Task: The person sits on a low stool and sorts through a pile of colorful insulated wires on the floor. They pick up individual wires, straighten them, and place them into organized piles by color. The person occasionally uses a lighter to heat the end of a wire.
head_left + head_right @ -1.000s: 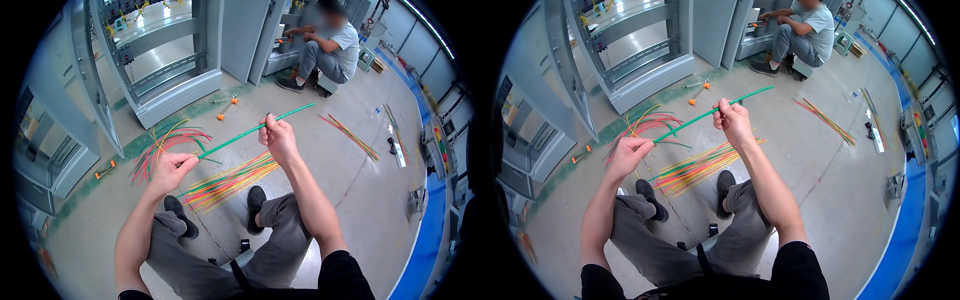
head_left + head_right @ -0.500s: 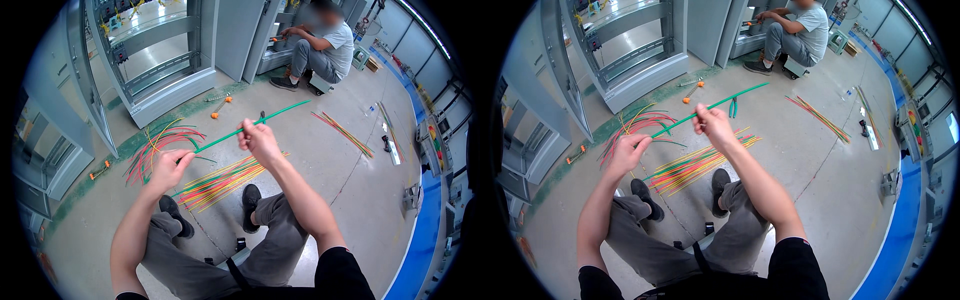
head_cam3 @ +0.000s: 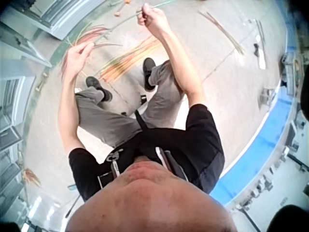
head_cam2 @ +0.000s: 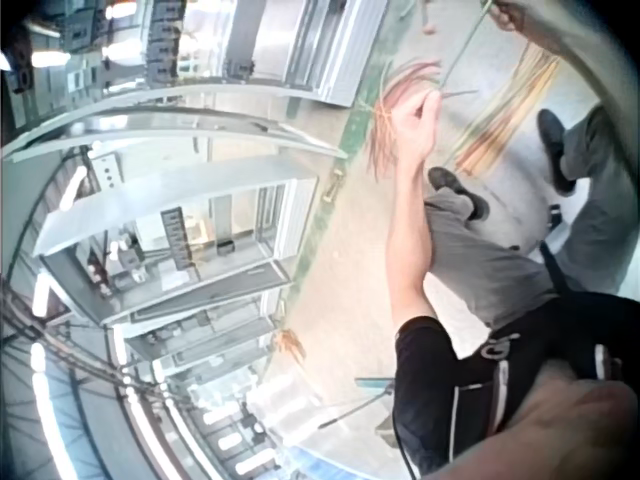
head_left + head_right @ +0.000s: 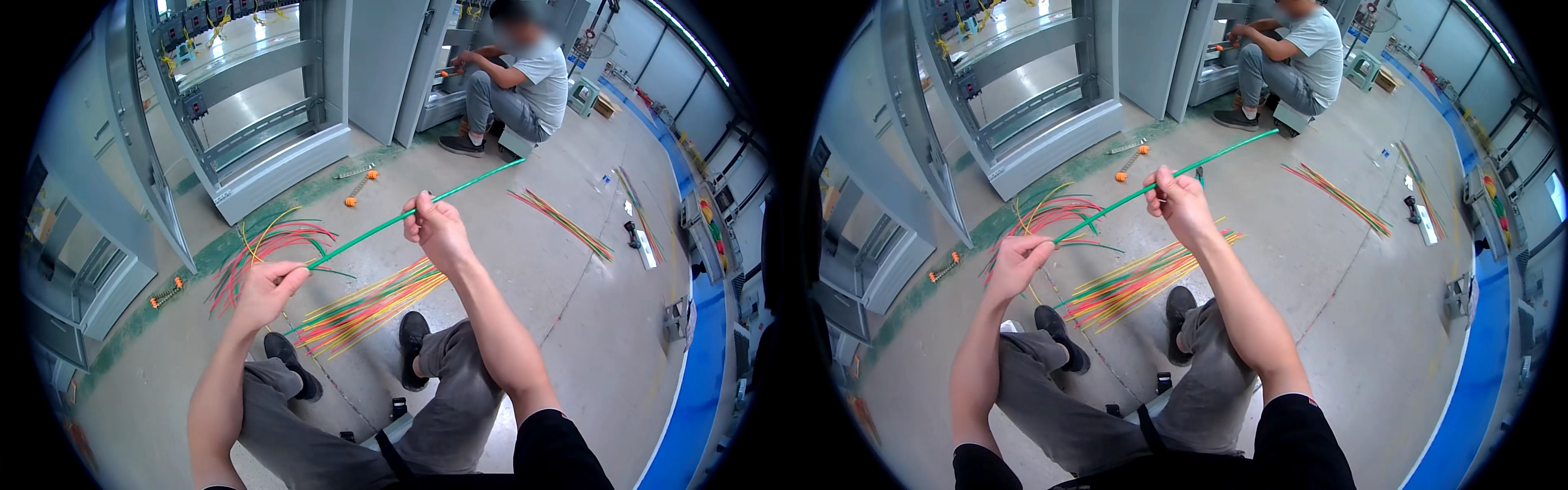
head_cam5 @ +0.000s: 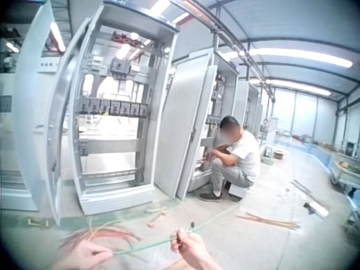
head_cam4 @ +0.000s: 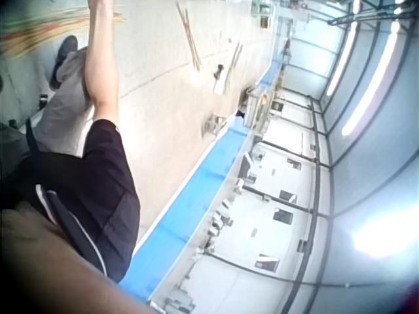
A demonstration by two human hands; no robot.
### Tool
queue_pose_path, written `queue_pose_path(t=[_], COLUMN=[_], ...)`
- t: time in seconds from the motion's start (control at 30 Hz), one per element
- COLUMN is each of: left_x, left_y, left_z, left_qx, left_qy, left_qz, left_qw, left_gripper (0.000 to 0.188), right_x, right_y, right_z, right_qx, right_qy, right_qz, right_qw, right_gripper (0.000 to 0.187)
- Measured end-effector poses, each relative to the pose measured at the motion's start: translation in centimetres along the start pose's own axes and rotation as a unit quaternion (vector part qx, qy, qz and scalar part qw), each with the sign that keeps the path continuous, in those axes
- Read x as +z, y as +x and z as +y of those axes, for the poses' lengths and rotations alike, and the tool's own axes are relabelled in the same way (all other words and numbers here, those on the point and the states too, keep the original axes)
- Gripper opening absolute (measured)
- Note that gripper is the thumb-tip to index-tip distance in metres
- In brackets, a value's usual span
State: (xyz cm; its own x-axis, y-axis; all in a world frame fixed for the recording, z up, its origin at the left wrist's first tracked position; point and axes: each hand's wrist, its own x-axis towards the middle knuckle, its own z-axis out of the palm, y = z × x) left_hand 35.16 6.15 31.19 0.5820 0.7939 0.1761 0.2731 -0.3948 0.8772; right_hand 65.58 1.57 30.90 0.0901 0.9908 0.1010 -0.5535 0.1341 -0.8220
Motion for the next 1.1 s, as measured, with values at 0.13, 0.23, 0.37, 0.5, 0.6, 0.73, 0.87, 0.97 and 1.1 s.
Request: queue_pose_path(t=[0.13, 0.23, 0.37, 0.5, 0.6, 0.73, 0.87, 0.97, 1.1], left_x=[0.4, 1.2, 1.3, 1.3, 1.8, 1.9, -0.9, -0.1, 0.6], left_y=[0.0, 0.5, 1.5, 1.4, 1.6, 1.6, 0.9, 0.5, 1.1], left_z=[0.4, 0.1, -0.6, -1.5, -1.1, -0.5, -1.8, -1.1, -2.6], left_qx=[0.073, 0.105, 0.094, 0.106, 0.133, 0.056, -0.014, 0.0, 0.036], left_qy=[0.034, 0.13, 0.072, 0.075, 0.096, 0.058, -0.021, 0.006, 0.152], left_qz=[0.028, 0.037, 0.057, 0.053, 0.047, 0.017, -0.031, 0.004, 0.018], left_qw=[0.996, 0.985, 0.991, 0.99, 0.985, 0.997, 0.999, 1.0, 0.988], left_gripper=[0.016, 0.017, 0.018, 0.018, 0.018, 0.018, 0.019, 0.018, 0.019], right_x=[0.7, 1.7, 2.6, 1.0, 0.3, 2.0, -1.7, -1.3, -1.2], right_y=[-0.4, -1.0, -0.1, 0.3, 0.8, 0.7, 0.7, 0.3, 0.3], right_z=[1.0, 1.2, 1.4, 0.9, 2.7, 3.2, 0.0, 0.3, 1.4], right_qx=[-0.026, -0.124, -0.111, -0.017, 0.048, 0.057, -0.007, -0.063, -0.131], right_qy=[-0.042, -0.229, -0.21, -0.079, -0.064, -0.114, -0.056, -0.096, -0.284], right_qz=[0.01, 0.048, 0.141, 0.059, 0.048, 0.015, 0.029, 0.074, 0.084], right_qw=[0.999, 0.964, 0.961, 0.995, 0.996, 0.992, 0.998, 0.991, 0.946], right_gripper=[0.026, 0.026, 0.029, 0.031, 0.031, 0.036, 0.04, 0.039, 0.038])
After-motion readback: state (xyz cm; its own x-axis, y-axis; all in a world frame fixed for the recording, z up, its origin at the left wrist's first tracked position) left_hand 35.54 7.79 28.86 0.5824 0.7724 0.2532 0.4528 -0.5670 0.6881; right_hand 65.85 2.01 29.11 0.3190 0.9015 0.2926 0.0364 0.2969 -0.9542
